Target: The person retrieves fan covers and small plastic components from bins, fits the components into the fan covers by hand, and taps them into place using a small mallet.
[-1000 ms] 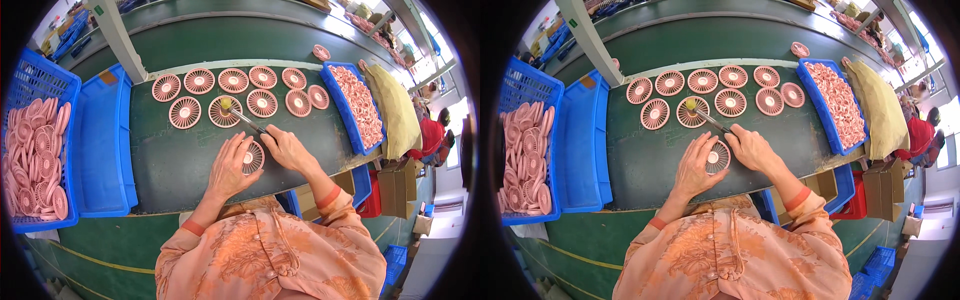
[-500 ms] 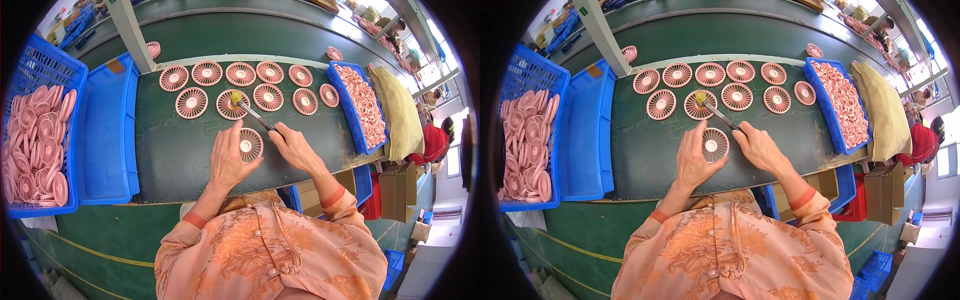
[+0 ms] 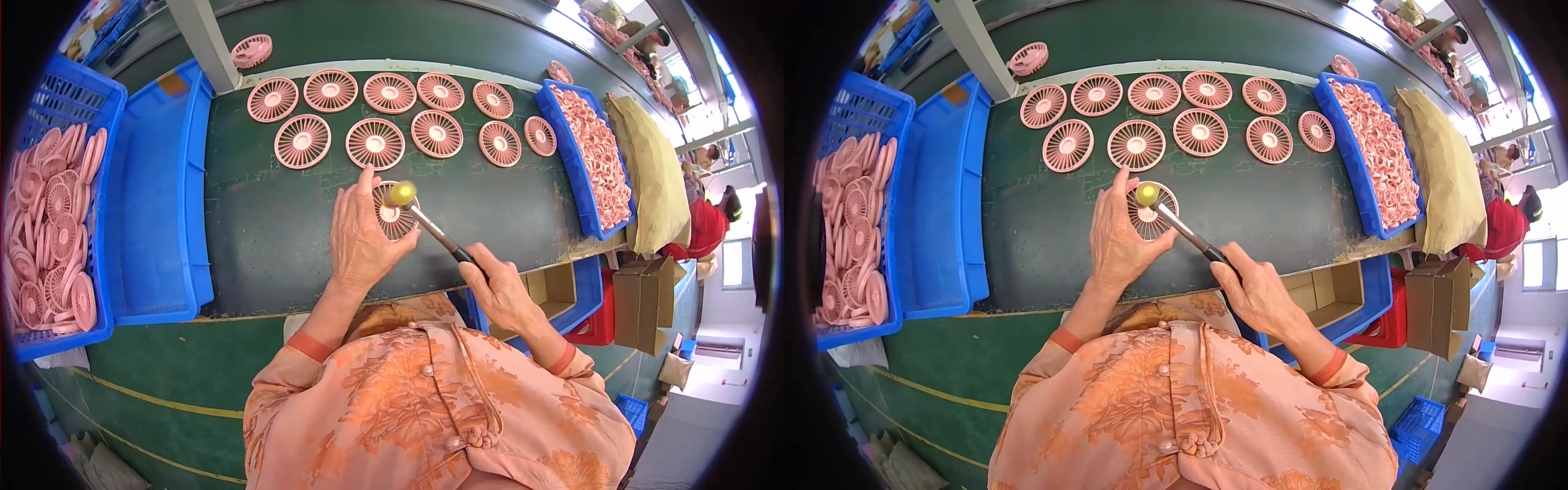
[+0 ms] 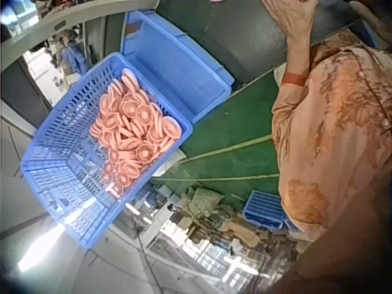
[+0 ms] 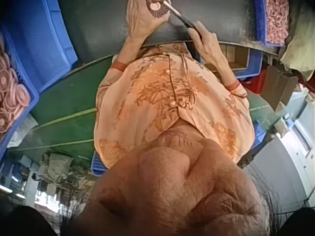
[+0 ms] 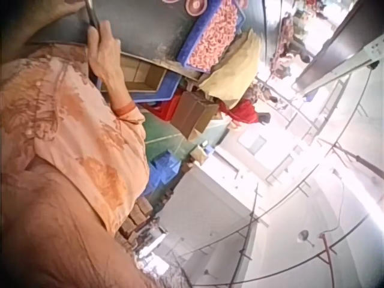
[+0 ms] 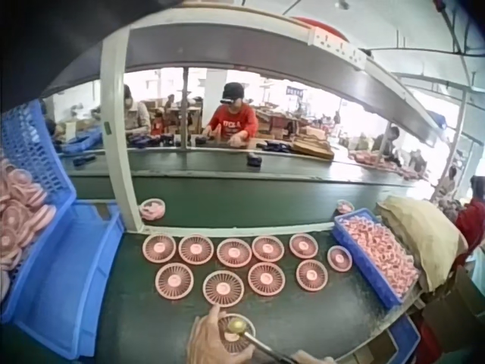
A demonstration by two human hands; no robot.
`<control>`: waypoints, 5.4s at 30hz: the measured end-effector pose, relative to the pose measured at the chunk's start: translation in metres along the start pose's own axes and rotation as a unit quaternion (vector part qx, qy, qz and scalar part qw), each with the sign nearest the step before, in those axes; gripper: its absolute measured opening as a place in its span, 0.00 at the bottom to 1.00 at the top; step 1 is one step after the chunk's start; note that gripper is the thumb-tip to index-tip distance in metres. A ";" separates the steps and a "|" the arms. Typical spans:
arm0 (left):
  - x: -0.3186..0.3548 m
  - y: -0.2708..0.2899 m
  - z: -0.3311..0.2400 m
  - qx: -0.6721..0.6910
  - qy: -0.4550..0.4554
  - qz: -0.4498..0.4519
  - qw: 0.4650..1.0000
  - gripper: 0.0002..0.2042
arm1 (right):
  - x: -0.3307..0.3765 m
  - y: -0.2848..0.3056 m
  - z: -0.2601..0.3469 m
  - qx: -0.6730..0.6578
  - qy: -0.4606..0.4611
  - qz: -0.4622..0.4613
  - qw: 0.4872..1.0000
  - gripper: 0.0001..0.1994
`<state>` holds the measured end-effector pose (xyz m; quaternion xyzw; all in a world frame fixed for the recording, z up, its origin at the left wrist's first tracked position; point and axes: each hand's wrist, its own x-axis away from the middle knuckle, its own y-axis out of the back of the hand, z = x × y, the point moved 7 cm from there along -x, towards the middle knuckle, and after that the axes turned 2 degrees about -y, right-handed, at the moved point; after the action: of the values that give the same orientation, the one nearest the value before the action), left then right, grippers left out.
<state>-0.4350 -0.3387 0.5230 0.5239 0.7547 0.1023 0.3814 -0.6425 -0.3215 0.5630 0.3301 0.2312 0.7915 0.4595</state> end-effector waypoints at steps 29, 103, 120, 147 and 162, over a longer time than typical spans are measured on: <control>-0.001 0.003 0.004 0.002 0.010 0.038 0.999 0.47 | -0.191 0.020 0.113 0.038 0.143 -0.094 0.985 0.18; -0.012 0.017 -0.005 0.000 0.003 0.005 1.000 0.39 | -0.024 0.137 -0.044 0.008 -0.015 -0.378 0.925 0.13; -0.095 0.033 0.062 -0.213 0.019 0.105 0.971 0.62 | -0.027 0.260 -0.143 0.355 -0.052 -0.604 0.712 0.28; -0.303 -0.093 0.124 -0.313 0.001 -0.005 0.950 0.48 | -0.375 0.193 -0.081 0.259 -0.020 -0.499 0.827 0.36; -0.118 0.122 0.060 -0.186 0.022 -0.022 0.982 0.35 | -0.248 0.117 -0.059 0.195 0.148 -0.438 0.865 0.21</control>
<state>-0.2881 -0.4032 0.6051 0.4246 0.7419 0.2438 0.4581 -0.6641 -0.5981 0.5244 0.1565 0.5674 0.4869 0.6453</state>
